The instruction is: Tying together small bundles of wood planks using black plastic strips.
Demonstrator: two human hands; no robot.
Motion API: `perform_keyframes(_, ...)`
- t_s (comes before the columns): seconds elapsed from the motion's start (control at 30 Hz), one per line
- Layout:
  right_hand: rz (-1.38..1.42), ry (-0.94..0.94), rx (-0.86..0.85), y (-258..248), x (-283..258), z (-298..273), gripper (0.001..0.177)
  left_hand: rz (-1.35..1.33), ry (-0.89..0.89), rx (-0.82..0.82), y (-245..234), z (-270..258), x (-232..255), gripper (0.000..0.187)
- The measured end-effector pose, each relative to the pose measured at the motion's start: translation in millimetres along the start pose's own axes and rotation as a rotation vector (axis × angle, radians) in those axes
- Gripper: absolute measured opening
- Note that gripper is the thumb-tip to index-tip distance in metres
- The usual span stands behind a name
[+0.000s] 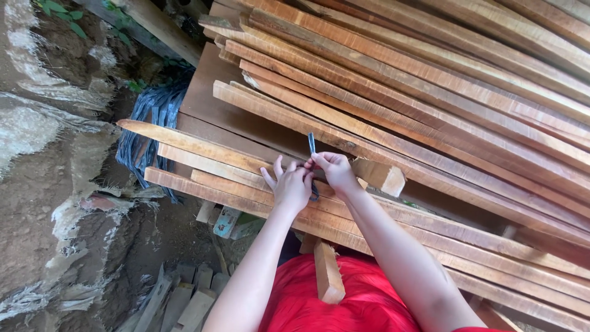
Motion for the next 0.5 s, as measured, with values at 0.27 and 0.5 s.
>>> perform_keyframes(0.27, -0.024, -0.053, -0.034, 0.1, -1.1, -2.2, 0.026, -0.014, -0.008, 0.053, -7.2, -2.2, -1.3, 0.019)
perform_keyframes(0.5, -0.067, -0.058, -0.003, 0.8, 13.8, 9.2, 0.027, -0.033, 0.022, 0.107, -12.2, -6.6, 1.4, 0.018)
Point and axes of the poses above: each hand's wrist, its own z-axis towards the middle knuckle, its own y-axis out of the palm, x = y × z, the point moved 1 cm from there along z, towards the middle knuckle, and after that the axes turned 7 degrees about -y, right-handed, at the moved point
